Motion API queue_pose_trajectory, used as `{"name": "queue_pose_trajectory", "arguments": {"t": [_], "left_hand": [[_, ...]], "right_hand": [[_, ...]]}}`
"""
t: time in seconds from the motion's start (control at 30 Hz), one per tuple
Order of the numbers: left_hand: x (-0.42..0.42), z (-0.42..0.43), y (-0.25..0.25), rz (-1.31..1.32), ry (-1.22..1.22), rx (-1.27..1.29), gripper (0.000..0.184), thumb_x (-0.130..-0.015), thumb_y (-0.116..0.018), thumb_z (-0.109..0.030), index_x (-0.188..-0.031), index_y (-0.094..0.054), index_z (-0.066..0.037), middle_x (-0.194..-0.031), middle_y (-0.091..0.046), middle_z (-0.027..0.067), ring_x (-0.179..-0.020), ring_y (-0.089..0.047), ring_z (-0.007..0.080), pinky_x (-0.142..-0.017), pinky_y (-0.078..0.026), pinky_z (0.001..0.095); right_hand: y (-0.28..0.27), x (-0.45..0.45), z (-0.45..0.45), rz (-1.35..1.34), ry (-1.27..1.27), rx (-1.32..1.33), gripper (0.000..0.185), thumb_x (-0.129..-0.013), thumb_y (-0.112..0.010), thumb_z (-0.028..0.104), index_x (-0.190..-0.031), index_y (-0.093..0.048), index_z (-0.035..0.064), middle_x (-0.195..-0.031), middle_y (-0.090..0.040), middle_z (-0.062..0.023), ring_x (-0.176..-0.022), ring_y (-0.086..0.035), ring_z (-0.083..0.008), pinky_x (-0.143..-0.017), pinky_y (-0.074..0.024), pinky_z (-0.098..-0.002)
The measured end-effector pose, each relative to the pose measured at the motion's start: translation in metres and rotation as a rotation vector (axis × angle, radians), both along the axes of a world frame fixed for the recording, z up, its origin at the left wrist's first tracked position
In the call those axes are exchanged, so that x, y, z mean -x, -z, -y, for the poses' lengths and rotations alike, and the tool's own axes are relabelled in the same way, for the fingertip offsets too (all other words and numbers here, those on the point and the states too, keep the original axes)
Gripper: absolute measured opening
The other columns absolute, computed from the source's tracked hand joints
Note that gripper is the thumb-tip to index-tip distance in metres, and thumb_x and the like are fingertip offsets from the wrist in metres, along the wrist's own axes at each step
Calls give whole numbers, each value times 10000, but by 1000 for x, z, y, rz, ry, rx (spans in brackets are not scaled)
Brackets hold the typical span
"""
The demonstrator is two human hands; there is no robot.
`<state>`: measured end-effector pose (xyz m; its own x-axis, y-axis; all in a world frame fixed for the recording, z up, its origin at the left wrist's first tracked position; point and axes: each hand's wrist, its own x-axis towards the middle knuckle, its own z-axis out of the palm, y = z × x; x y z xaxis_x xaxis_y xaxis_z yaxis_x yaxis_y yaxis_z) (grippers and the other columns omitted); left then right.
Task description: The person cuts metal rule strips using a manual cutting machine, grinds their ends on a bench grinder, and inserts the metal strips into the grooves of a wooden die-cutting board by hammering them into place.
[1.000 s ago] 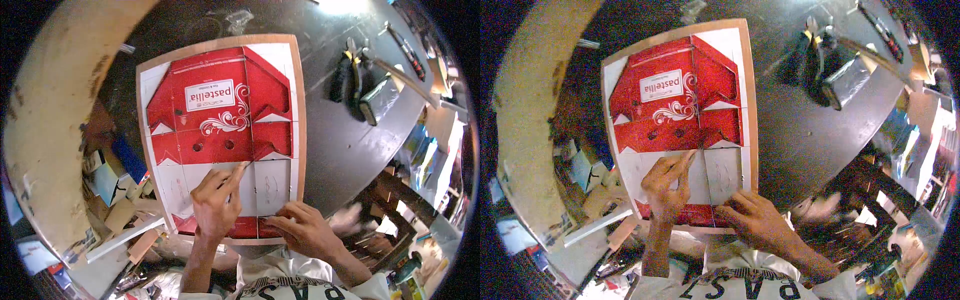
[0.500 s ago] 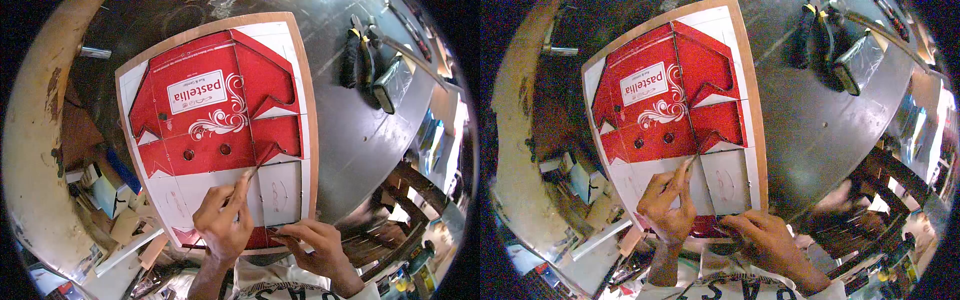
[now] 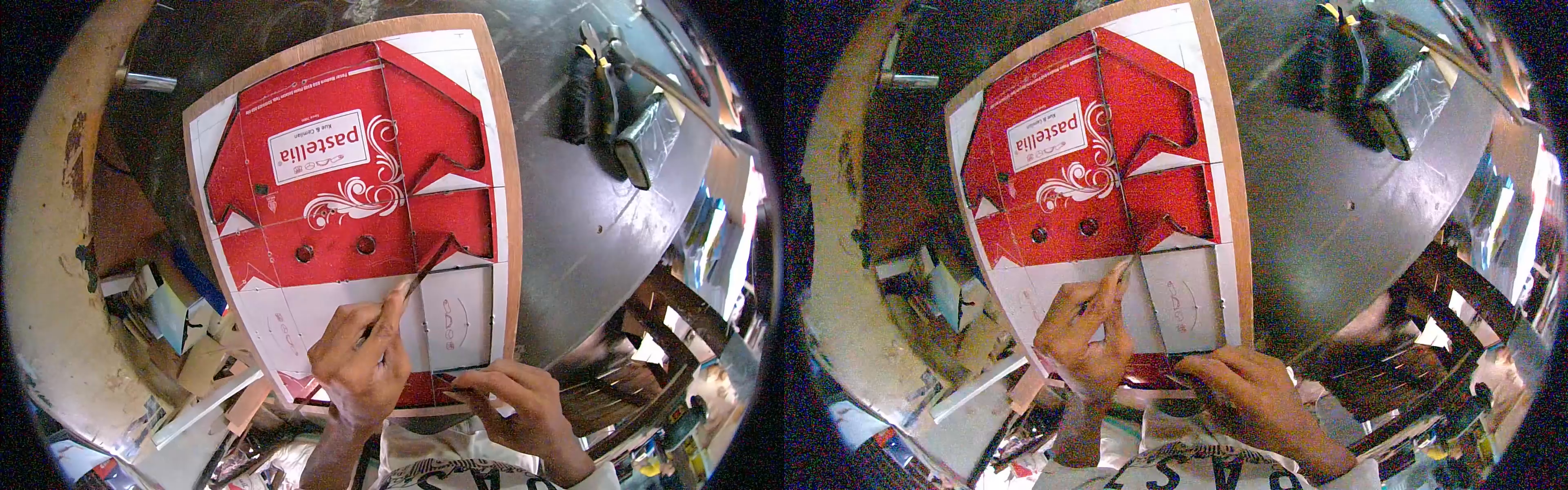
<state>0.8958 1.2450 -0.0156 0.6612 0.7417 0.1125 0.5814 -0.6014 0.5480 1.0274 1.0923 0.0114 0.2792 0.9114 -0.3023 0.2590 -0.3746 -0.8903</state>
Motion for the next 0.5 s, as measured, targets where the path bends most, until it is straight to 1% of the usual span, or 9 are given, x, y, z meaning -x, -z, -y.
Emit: {"name": "queue_pose_trajectory", "arguments": {"t": [0.03,0.17,0.27,0.33,0.37,0.47,0.5], "left_hand": [[0,-1,1,20,32,-14,461,-676,-674,117,-1107,-731,-36,-771,-629,66,-682,-627,219,-596,-505,331],[-1,-3,-1,14,38,4,452,-676,-670,122,-1095,-734,-32,-770,-630,68,-684,-628,217,-595,-505,332],[0,-3,-4,7,35,20,449,-673,-664,125,-1091,-735,-25,-764,-624,68,-684,-626,216,-595,-505,332],[0,-3,-4,-2,39,45,457,-669,-662,129,-1094,-734,-22,-767,-621,68,-683,-618,215,-594,-500,333],[0,-4,-4,-3,37,45,457,-669,-662,129,-1094,-734,-22,-767,-621,68,-683,-618,215,-594,-500,333],[-1,-4,-2,30,25,59,465,-670,-660,128,-1103,-733,-25,-766,-613,69,-679,-609,215,-590,-493,335],[0,-4,-2,31,30,53,467,-670,-658,128,-1104,-734,-27,-770,-614,70,-678,-608,215,-589,-492,337]], "right_hand": [[-1,-1,0,-7,4,10,275,-750,-785,-20,-997,-714,76,-819,-693,-95,-675,-679,-219,-600,-528,-305],[-5,-1,-5,-60,90,37,273,-759,-764,-45,-1002,-716,68,-846,-706,-101,-698,-689,-212,-631,-534,-301],[-9,-2,-15,-2,130,116,277,-760,-753,-64,-1005,-717,60,-873,-714,-110,-733,-699,-206,-663,-537,-294],[-7,-3,-24,83,248,19,264,-761,-747,-73,-999,-710,36,-876,-718,-118,-756,-704,-203,-681,-536,-292],[-5,-4,-29,82,247,19,264,-761,-747,-73,-999,-710,36,-876,-718,-118,-756,-704,-203,-681,-536,-292],[0,-4,-40,247,324,-119,221,-779,-723,-82,-981,-713,7,-896,-726,-140,-768,-702,-199,-696,-536,-299],[-2,-2,-42,246,325,-115,221,-779,-723,-82,-981,-713,7,-896,-726,-140,-768,-702,-199,-696,-536,-299]]}}
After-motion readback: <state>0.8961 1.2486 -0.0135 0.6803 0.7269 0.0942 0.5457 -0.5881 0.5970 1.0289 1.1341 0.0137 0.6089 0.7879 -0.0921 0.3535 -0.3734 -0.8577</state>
